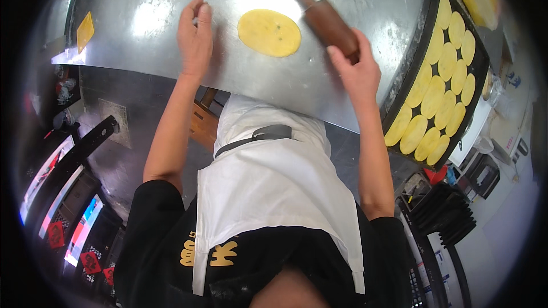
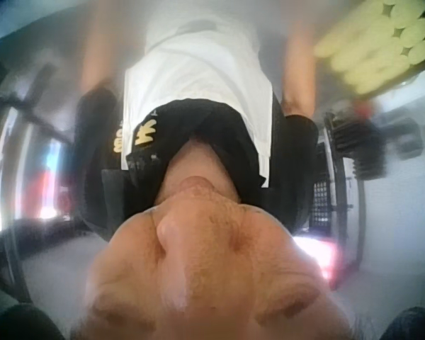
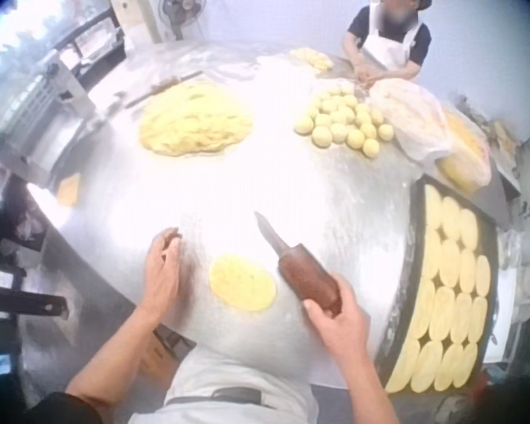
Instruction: The person flattens small dough balls into round discs using a rolling pin on a metal countertop. The person repeatedly rolls, flips, and adjusts each piece, then places the finished discs onto a tray.
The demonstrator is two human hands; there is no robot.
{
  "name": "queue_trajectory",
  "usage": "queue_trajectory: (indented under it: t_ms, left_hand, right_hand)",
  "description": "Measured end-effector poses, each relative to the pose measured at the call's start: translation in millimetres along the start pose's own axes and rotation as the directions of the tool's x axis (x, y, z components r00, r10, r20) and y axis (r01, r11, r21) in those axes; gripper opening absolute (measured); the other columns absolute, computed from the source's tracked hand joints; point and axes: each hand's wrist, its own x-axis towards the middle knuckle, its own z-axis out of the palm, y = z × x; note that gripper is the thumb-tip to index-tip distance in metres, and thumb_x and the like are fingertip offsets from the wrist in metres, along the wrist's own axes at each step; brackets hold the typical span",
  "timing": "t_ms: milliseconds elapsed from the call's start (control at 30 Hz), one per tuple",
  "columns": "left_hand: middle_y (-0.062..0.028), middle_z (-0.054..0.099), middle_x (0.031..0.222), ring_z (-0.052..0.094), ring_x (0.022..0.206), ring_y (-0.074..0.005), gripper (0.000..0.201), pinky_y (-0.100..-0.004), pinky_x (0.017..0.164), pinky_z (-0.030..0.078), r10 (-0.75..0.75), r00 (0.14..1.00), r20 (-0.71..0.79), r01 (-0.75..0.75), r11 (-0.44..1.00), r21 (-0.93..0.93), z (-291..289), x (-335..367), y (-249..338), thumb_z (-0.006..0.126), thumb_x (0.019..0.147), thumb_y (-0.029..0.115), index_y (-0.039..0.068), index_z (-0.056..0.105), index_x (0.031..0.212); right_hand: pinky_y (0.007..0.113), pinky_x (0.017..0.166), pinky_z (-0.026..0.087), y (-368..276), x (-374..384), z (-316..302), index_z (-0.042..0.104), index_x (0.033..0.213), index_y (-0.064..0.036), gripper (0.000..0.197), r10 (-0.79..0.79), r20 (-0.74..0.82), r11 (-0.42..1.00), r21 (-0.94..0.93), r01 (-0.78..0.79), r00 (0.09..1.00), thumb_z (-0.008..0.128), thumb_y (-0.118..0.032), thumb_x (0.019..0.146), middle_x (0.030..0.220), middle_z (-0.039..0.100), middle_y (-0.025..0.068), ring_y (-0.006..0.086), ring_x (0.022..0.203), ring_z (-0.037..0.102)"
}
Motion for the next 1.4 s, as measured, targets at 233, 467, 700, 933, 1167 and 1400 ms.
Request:
queue_trajectory:
  t_ms: [233, 467, 700, 933, 1167, 1400]
  left_hand:
    - [-0.0069, 0.064, 0.071, 0.06, 0.072, -0.0324, 0.045, -0.047, 0.065, 0.049, 0.31, 0.936, 0.168, -0.352, 0.852, 0.387, 28.9, 35.7, -26.0, 0.064, 0.105, 0.034, 0.01, 0.071, 0.067]
    - [-0.0096, 0.066, 0.072, 0.062, 0.07, -0.0327, 0.05, -0.0477, 0.062, 0.049, 0.382, 0.9, 0.211, -0.436, 0.805, 0.402, 6.8, 9.1, -32.2, 0.061, 0.105, 0.036, 0.008, 0.068, 0.064]
    - [-0.0159, 0.072, 0.086, 0.069, 0.083, -0.0361, 0.042, -0.047, 0.073, 0.054, -0.003, 0.961, 0.276, -0.095, 0.934, 0.344, 14.5, 40.7, -1.5, 0.063, 0.105, 0.035, 0.001, 0.073, 0.083]
    - [-0.023, 0.072, 0.099, 0.07, 0.096, -0.0397, 0.044, -0.0474, 0.087, 0.056, -0.034, 0.9, 0.435, -0.006, 0.996, 0.088, 27.8, 16.0, 13.9, 0.083, 0.089, 0.031, -0.003, 0.073, 0.116]
    - [-0.0187, 0.068, 0.091, 0.067, 0.087, -0.0382, 0.025, -0.0491, 0.078, 0.054, 0.274, 0.853, 0.444, -0.316, 0.948, 0.022, 33.2, 8.0, 21.1, 0.083, 0.087, 0.019, 0.0, 0.073, 0.1]
    - [-0.0169, 0.072, 0.112, 0.07, 0.102, -0.0383, 0.033, -0.0445, 0.084, 0.058, 0.574, 0.626, 0.528, -0.66, 0.75, -0.033, 18.6, -2.5, 104.8, 0.086, 0.085, 0.005, 0.003, 0.068, 0.113]
  right_hand:
    - [0.044, 0.074, 0.059, -50.3, 39.3, 56.6, 0.068, 0.136, -0.0177, 0.06, -0.315, 0.317, 0.866, -0.29, 0.407, 0.895, 0.066, -0.064, 0.098, 0.09, 0.08, 0.0115, 0.0352, 0.081, 0.076]
    - [0.045, 0.073, 0.06, -45.4, 17.6, 59.6, 0.064, 0.146, -0.024, 0.074, -0.383, 0.268, 0.867, -0.225, 0.444, 0.884, 0.073, -0.07, 0.088, 0.088, 0.079, 0.0113, 0.0335, 0.083, 0.077]
    - [0.04, 0.068, 0.06, -49.7, 91.7, 53.4, 0.07, 0.136, -0.0171, 0.057, -0.181, 0.238, 0.983, 0.019, 0.181, 0.954, 0.07, -0.059, 0.097, 0.089, 0.079, 0.0128, 0.0272, 0.081, 0.077]
    - [0.027, 0.065, 0.049, 2.2, 70.8, 3.1, 0.069, 0.13, -0.0027, 0.049, 0.17, -0.134, 0.937, 0.33, -0.118, 0.976, 0.058, -0.046, 0.111, 0.086, 0.065, 0.0027, 0.0099, 0.069, 0.06]
    - [0.032, 0.074, 0.052, 33.9, 40.8, 1.8, 0.07, 0.129, -0.0056, 0.054, 0.243, -0.331, 0.947, 0.286, -0.149, 0.912, 0.052, -0.053, 0.11, 0.088, 0.071, 0.0043, 0.014, 0.07, 0.064]
    - [0.035, 0.081, 0.052, 31.7, 38.9, 2.5, 0.07, 0.129, -0.0067, 0.055, 0.3, -0.338, 0.942, 0.25, -0.222, 0.892, 0.057, -0.055, 0.108, 0.088, 0.071, 0.0047, 0.0163, 0.08, 0.066]
